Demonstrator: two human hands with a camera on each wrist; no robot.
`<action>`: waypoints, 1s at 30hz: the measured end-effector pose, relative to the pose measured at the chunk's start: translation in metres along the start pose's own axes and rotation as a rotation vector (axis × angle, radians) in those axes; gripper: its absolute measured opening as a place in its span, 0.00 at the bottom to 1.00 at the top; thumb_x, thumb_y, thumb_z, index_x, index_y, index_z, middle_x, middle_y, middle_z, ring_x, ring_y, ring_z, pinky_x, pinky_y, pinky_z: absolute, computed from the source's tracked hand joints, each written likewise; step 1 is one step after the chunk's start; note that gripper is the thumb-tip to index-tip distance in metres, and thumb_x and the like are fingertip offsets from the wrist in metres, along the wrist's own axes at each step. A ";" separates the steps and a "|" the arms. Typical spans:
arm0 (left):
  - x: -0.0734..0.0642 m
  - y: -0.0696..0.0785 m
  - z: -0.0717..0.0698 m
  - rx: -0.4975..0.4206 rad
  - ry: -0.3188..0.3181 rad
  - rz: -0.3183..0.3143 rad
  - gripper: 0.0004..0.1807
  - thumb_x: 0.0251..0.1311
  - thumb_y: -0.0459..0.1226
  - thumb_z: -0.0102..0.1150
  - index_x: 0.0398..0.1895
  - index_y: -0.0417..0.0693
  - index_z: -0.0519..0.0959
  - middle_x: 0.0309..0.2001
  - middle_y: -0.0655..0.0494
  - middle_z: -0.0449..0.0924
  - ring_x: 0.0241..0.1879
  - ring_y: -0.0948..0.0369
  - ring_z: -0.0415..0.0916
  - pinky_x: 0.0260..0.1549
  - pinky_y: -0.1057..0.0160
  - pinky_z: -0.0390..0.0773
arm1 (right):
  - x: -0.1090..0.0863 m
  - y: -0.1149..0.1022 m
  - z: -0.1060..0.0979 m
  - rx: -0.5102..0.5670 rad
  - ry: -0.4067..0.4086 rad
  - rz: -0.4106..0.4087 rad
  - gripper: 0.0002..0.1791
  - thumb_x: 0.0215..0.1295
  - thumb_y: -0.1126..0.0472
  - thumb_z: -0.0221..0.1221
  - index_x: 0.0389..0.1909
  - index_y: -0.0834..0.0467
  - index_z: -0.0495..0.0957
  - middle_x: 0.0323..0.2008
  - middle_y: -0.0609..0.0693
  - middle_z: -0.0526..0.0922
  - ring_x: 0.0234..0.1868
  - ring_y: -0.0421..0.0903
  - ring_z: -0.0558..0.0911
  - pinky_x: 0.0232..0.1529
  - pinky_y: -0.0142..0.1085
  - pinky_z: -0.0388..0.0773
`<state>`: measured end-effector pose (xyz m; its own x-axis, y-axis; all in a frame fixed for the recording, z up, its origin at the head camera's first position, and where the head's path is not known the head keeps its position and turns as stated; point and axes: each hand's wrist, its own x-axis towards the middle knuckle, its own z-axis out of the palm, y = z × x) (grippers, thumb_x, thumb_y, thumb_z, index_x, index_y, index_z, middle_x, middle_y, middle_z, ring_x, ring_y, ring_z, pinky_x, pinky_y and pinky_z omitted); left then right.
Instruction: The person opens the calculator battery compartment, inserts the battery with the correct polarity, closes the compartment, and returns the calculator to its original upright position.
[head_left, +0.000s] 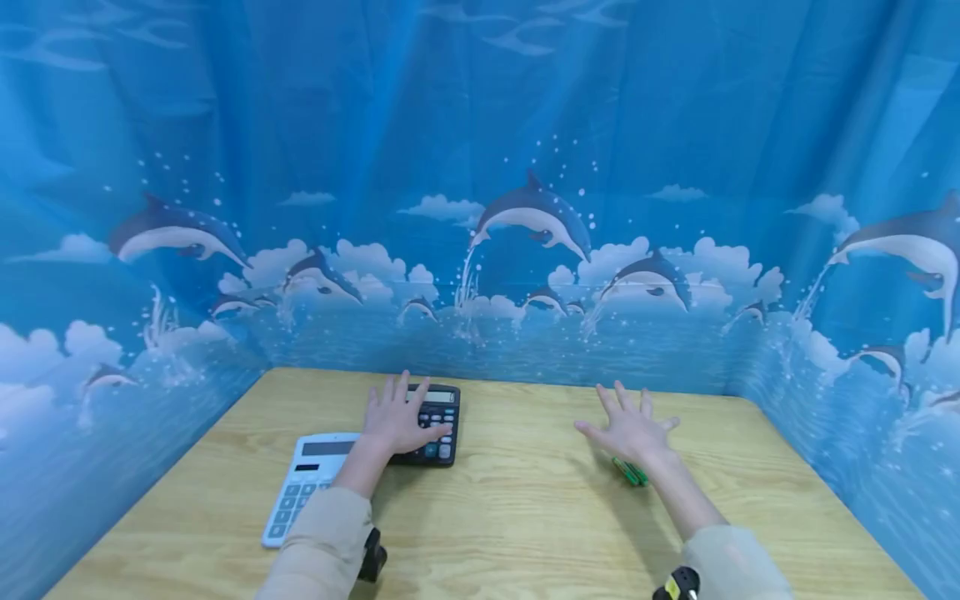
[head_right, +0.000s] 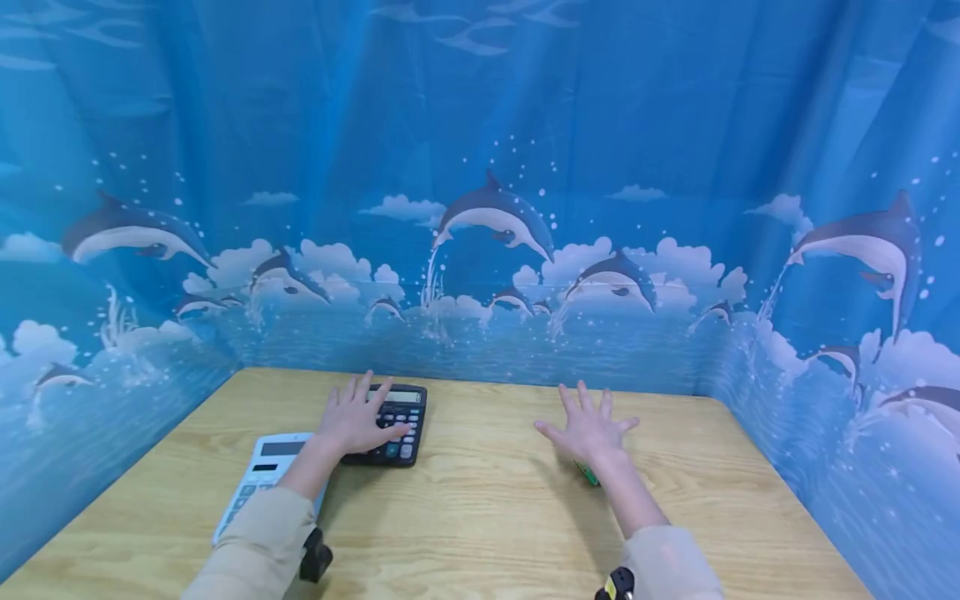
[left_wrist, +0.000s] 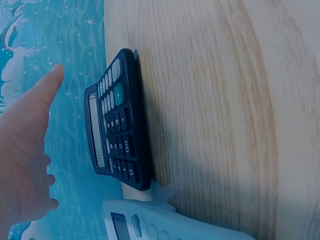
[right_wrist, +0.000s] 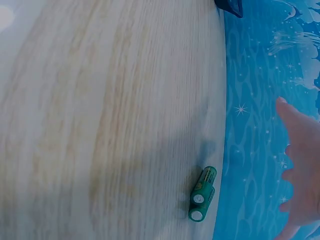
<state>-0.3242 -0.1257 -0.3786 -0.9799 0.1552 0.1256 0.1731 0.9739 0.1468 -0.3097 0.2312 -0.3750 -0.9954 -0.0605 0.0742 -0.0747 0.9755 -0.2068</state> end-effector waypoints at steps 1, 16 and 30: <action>0.000 0.000 0.000 0.000 -0.002 0.001 0.50 0.51 0.66 0.50 0.73 0.54 0.49 0.72 0.40 0.39 0.69 0.41 0.36 0.63 0.39 0.37 | 0.000 0.000 0.000 0.002 -0.004 0.005 0.50 0.56 0.26 0.42 0.72 0.54 0.48 0.71 0.62 0.43 0.65 0.73 0.36 0.43 0.80 0.33; 0.003 -0.015 -0.018 -0.014 0.009 -0.016 0.39 0.58 0.55 0.54 0.61 0.33 0.65 0.56 0.35 0.68 0.56 0.43 0.65 0.55 0.46 0.65 | -0.001 -0.024 -0.003 0.032 0.055 -0.064 0.35 0.63 0.44 0.53 0.63 0.65 0.64 0.59 0.67 0.67 0.57 0.68 0.66 0.46 0.63 0.69; -0.010 -0.048 -0.041 -0.159 -0.050 -0.110 0.15 0.59 0.47 0.57 0.26 0.45 0.70 0.21 0.53 0.70 0.20 0.59 0.67 0.17 0.64 0.66 | 0.000 -0.075 0.003 0.189 0.011 -0.195 0.26 0.62 0.49 0.56 0.53 0.64 0.74 0.44 0.60 0.80 0.44 0.55 0.79 0.39 0.48 0.77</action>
<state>-0.3186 -0.1812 -0.3468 -0.9968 0.0612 0.0520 0.0744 0.9478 0.3101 -0.3039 0.1579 -0.3628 -0.9605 -0.2401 0.1407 -0.2758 0.8889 -0.3657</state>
